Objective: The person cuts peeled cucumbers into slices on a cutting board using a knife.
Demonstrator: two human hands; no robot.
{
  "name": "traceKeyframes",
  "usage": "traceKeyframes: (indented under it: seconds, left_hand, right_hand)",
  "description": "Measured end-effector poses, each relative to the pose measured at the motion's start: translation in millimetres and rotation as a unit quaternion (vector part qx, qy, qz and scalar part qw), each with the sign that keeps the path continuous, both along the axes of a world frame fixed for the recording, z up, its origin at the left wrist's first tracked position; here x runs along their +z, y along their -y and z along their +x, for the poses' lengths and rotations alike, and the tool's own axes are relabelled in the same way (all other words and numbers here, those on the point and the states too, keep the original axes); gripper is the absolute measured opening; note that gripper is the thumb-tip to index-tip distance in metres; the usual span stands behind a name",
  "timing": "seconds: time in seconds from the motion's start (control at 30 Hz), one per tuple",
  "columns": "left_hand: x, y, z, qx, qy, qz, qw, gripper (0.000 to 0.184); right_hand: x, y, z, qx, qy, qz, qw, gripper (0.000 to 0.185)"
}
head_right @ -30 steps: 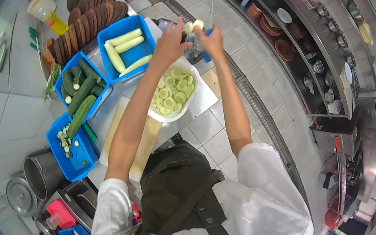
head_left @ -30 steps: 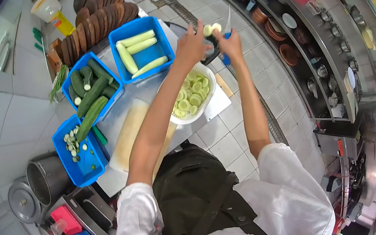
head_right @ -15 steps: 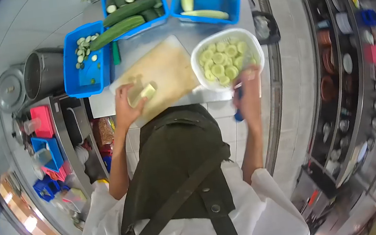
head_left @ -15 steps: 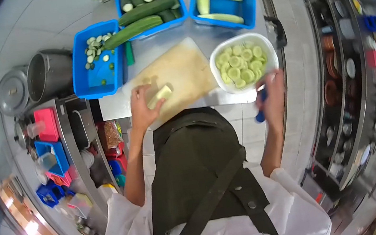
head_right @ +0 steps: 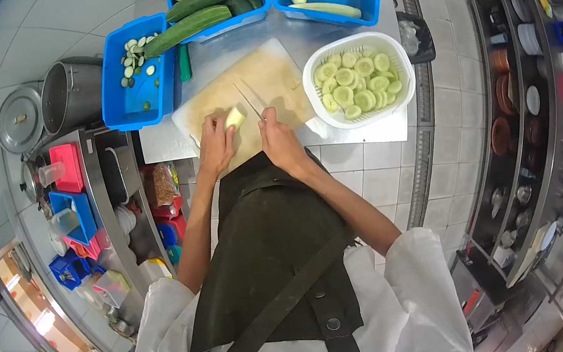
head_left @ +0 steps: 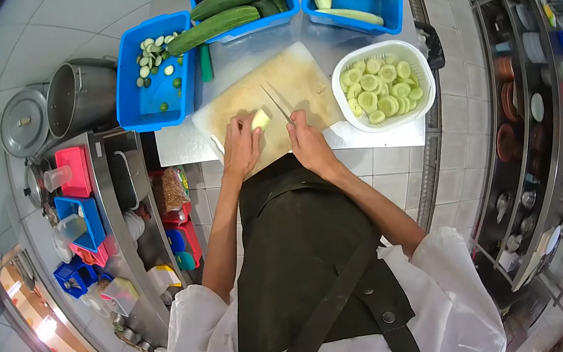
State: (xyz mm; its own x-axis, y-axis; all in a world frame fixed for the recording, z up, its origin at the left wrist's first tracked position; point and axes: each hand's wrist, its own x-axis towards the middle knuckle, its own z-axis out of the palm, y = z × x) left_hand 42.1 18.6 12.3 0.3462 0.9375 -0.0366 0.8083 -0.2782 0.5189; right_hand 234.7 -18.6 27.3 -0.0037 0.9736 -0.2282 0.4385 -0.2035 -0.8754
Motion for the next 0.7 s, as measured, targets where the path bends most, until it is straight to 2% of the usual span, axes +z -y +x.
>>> traceKeyframes:
  seconds: [0.13, 0.23, 0.37, 0.5, 0.7]
  left_hand:
    - [-3, -3, 4, -0.005, 0.017, -0.005, 1.0, 0.037]
    - [-7, -2, 9, -0.009, 0.043, 0.043, 0.998, 0.033]
    - [-9, 0, 13, -0.018, 0.017, 0.02, 0.999, 0.031]
    - [-8, 0, 18, -0.006, -0.038, 0.012, 0.999, 0.032]
    - [-7, -2, 19, -0.003, -0.05, 0.011, 0.999, 0.032]
  right_hand:
    - [-9, 5, -4, 0.019, 0.023, 0.011, 1.0, 0.018]
    - [-13, 8, -11, 0.051, 0.053, -0.016, 0.997, 0.02]
    - [-26, 11, -15, 0.069, 0.099, -0.036, 0.992, 0.025]
    - [-17, 10, -13, 0.082, 0.114, -0.047, 0.989, 0.028]
    - [-2, 6, -11, 0.108, 0.146, -0.097, 0.978, 0.03]
